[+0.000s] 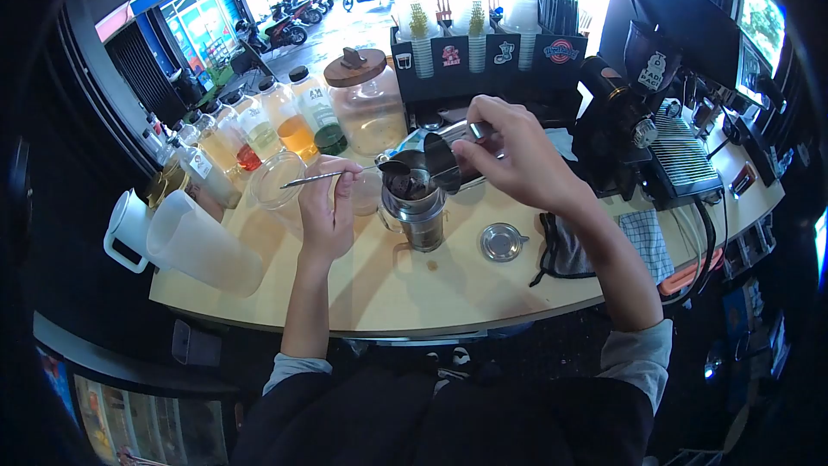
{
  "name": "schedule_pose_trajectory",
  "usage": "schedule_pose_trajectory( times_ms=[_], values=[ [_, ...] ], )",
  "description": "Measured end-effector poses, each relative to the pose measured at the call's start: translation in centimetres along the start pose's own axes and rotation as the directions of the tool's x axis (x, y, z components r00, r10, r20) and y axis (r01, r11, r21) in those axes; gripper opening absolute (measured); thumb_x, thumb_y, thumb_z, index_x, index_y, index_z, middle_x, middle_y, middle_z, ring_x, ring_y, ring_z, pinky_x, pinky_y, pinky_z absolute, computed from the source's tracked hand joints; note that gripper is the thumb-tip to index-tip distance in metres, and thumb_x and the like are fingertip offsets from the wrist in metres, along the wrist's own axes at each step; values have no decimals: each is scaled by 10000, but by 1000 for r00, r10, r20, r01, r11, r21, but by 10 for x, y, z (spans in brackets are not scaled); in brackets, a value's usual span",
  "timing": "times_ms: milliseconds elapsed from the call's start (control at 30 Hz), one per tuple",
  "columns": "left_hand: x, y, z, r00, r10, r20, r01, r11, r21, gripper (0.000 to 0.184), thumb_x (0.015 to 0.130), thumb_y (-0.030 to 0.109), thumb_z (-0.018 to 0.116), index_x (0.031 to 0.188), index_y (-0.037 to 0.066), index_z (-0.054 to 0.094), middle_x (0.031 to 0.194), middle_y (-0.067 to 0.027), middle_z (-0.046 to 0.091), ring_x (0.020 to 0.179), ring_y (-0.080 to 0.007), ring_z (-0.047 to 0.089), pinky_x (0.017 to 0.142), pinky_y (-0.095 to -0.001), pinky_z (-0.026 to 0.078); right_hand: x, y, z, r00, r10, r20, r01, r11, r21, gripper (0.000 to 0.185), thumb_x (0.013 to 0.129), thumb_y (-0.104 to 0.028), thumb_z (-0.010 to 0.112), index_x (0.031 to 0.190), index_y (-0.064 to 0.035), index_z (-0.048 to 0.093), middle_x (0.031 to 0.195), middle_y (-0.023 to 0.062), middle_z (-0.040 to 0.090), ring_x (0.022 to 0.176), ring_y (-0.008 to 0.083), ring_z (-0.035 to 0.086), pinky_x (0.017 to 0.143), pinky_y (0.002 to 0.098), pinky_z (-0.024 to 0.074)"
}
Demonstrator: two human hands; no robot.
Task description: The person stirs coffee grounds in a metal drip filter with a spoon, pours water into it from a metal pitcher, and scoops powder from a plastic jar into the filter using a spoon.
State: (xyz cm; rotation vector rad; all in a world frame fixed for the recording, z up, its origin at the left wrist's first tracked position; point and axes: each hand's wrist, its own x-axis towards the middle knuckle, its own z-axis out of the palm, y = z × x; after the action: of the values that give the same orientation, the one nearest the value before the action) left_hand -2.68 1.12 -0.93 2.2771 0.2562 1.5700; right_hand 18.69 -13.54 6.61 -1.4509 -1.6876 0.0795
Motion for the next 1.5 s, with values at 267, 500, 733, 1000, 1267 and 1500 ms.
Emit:
schedule_pose_trajectory(
  times_ms=[267,500,733,1000,1267,1500],
  values=[
    [0,8,-2,997,44,-60,-41,997,60,88,881,65,585,948,67,642,819,-76,640,751,-243,597,779,-341,406,-26,86,13,933,309,-182,-180,843,507,196,914,-101,610,814,-56,446,698,-31,488,650,22,505,563,196,482],
    [-2,11,2,997,52,-57,-48,996,75,130,878,64,599,973,83,686,836,-50,666,756,-211,609,786,-332,401,-65,168,56,820,544,-178,-279,652,705,177,911,-95,603,789,-73,476,695,-9,537,619,52,524,553,211,429],
    [-3,11,8,997,73,-36,-70,994,85,154,860,46,603,978,91,691,835,-39,651,787,-199,596,802,-341,392,-78,194,77,809,579,-108,-263,519,813,184,924,-119,573,783,-106,455,712,-7,516,669,83,498,646,254,406],
    [4,19,12,983,170,68,-179,968,175,234,812,38,627,1031,115,658,853,-23,609,823,-197,585,851,-364,373,-83,194,67,793,494,-357,-400,863,307,128,859,-90,612,940,-54,520,925,61,541,757,144,539,756,301,441],
    [14,31,38,919,282,276,-360,885,295,235,776,93,664,1006,110,624,935,-5,586,873,-179,578,914,-395,350,-37,-2,31,969,-195,-155,217,966,144,474,756,-18,705,1207,-63,567,1208,126,566,827,168,601,732,274,480],
    [15,23,29,950,79,302,-172,939,297,607,664,339,794,1171,99,564,1061,-51,584,1046,-236,547,974,-437,326,-44,11,42,904,-350,-246,349,936,-49,250,819,59,621,1054,-21,603,951,122,651,839,247,656,676,309,530]
  ],
)
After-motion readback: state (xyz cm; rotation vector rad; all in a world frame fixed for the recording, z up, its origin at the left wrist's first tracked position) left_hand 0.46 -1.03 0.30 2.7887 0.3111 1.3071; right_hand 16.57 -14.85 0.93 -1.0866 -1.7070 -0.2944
